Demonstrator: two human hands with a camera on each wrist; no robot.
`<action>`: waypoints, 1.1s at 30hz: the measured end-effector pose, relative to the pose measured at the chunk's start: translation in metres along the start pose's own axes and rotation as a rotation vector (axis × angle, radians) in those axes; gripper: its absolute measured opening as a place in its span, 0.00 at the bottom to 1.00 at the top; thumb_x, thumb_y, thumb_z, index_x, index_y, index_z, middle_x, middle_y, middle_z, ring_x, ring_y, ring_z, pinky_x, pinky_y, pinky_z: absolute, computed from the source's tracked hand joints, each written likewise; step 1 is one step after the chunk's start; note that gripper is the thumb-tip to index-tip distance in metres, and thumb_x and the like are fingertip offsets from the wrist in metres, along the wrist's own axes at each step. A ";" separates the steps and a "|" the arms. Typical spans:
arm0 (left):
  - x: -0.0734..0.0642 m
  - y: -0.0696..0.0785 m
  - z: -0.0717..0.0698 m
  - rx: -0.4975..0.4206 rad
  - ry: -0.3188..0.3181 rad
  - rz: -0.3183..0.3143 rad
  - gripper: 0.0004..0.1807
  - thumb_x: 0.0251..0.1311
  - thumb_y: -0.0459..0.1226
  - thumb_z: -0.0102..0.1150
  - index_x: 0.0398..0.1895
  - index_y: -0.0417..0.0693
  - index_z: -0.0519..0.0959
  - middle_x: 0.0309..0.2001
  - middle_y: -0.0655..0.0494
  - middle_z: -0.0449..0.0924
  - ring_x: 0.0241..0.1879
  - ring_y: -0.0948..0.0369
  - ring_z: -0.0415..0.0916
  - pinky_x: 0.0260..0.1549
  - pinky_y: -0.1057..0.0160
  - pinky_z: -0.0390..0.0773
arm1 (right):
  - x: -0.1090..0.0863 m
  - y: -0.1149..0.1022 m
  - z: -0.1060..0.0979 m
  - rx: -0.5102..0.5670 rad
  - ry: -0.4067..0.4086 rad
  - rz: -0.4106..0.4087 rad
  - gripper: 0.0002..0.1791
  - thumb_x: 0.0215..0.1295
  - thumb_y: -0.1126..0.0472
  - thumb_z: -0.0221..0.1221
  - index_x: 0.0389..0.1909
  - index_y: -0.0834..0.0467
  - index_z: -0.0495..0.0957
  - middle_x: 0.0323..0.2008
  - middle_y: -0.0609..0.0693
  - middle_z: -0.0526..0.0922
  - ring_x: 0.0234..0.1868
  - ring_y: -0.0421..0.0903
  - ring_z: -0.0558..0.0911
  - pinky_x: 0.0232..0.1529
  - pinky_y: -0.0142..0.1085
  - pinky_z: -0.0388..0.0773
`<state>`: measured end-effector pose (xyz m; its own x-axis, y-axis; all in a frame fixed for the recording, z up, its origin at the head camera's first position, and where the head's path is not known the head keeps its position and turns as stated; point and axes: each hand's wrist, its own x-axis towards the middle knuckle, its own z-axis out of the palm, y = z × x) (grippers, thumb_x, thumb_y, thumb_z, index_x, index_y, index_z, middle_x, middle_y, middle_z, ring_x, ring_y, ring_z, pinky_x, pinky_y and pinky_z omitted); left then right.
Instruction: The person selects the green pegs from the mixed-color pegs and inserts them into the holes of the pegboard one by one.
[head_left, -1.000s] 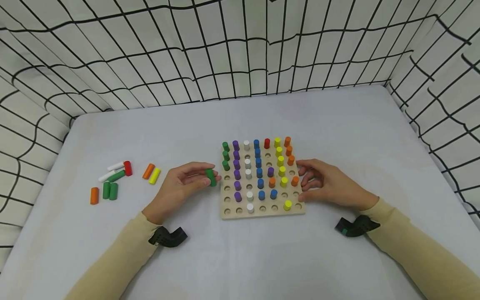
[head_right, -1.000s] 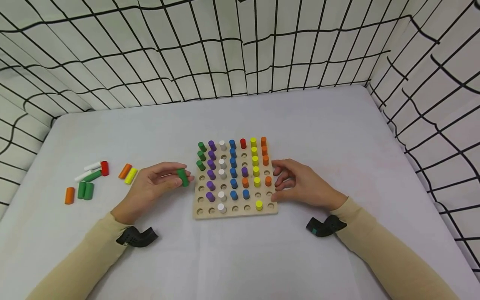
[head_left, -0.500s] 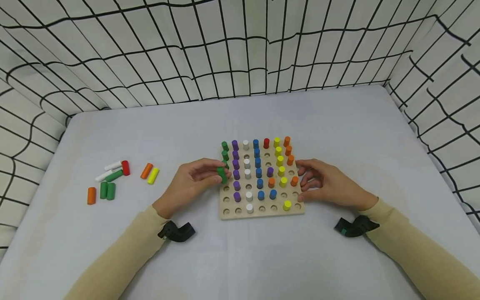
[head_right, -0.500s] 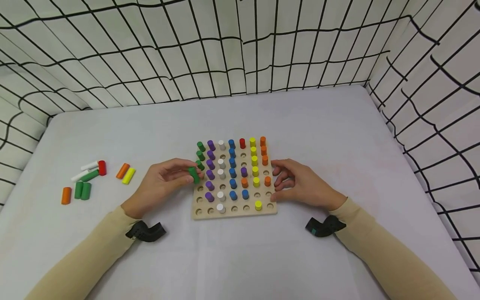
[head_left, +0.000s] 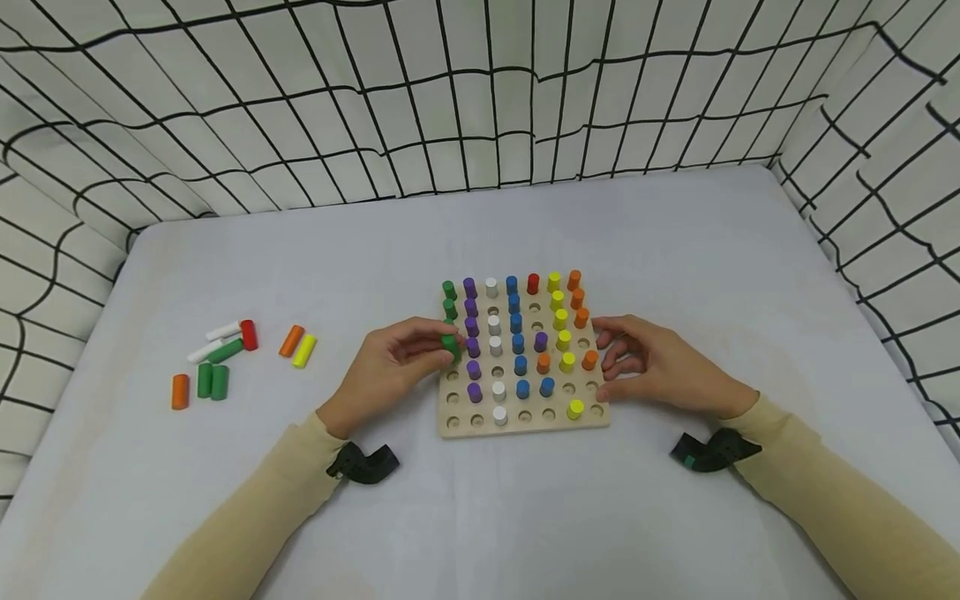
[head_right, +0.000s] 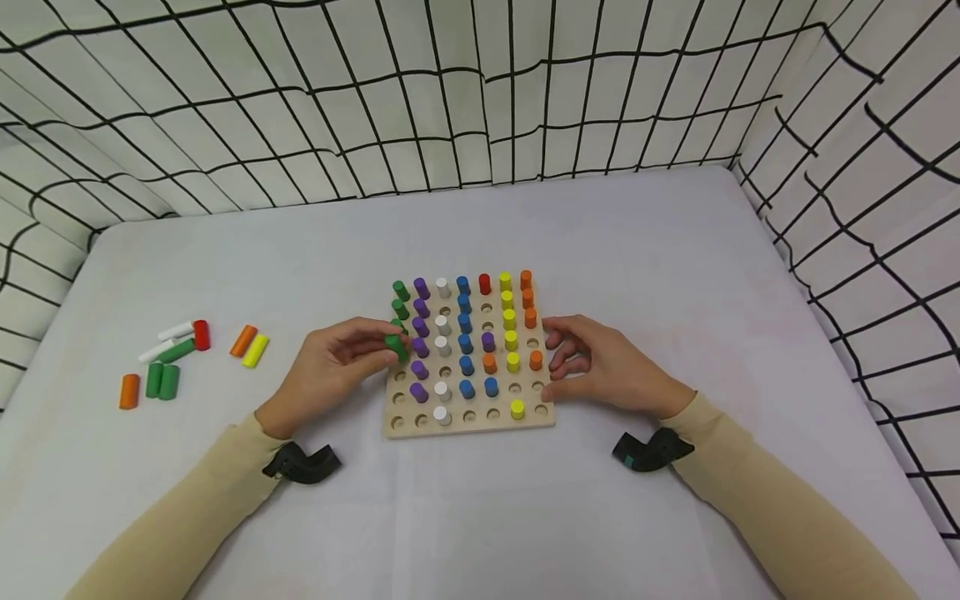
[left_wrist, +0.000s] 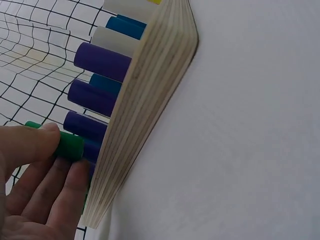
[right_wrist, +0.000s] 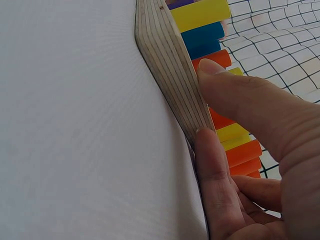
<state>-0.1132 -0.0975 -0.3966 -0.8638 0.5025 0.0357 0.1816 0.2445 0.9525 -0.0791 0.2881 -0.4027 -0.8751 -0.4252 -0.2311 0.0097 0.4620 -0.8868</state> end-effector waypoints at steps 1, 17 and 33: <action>-0.001 0.000 0.000 0.006 0.002 0.003 0.17 0.65 0.29 0.67 0.57 0.43 0.82 0.54 0.43 0.87 0.52 0.67 0.87 0.54 0.69 0.86 | 0.000 0.000 0.000 -0.003 -0.001 0.000 0.53 0.53 0.55 0.79 0.76 0.59 0.61 0.56 0.53 0.75 0.48 0.43 0.83 0.52 0.25 0.85; -0.001 -0.004 0.001 0.086 0.041 0.065 0.16 0.64 0.30 0.69 0.55 0.45 0.83 0.53 0.47 0.87 0.53 0.72 0.85 0.56 0.71 0.83 | 0.000 0.000 0.000 -0.007 -0.003 -0.006 0.53 0.53 0.55 0.79 0.76 0.59 0.61 0.56 0.53 0.75 0.48 0.42 0.84 0.52 0.25 0.85; -0.002 -0.009 0.003 0.196 0.082 0.180 0.16 0.62 0.28 0.70 0.53 0.46 0.84 0.51 0.50 0.87 0.52 0.71 0.84 0.56 0.71 0.83 | -0.001 -0.001 -0.001 0.012 -0.009 -0.018 0.52 0.54 0.57 0.79 0.76 0.60 0.61 0.56 0.54 0.74 0.47 0.41 0.84 0.52 0.25 0.85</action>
<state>-0.1118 -0.0979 -0.4067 -0.8431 0.4857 0.2309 0.4161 0.3173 0.8521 -0.0787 0.2886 -0.4018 -0.8709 -0.4402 -0.2186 -0.0003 0.4452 -0.8954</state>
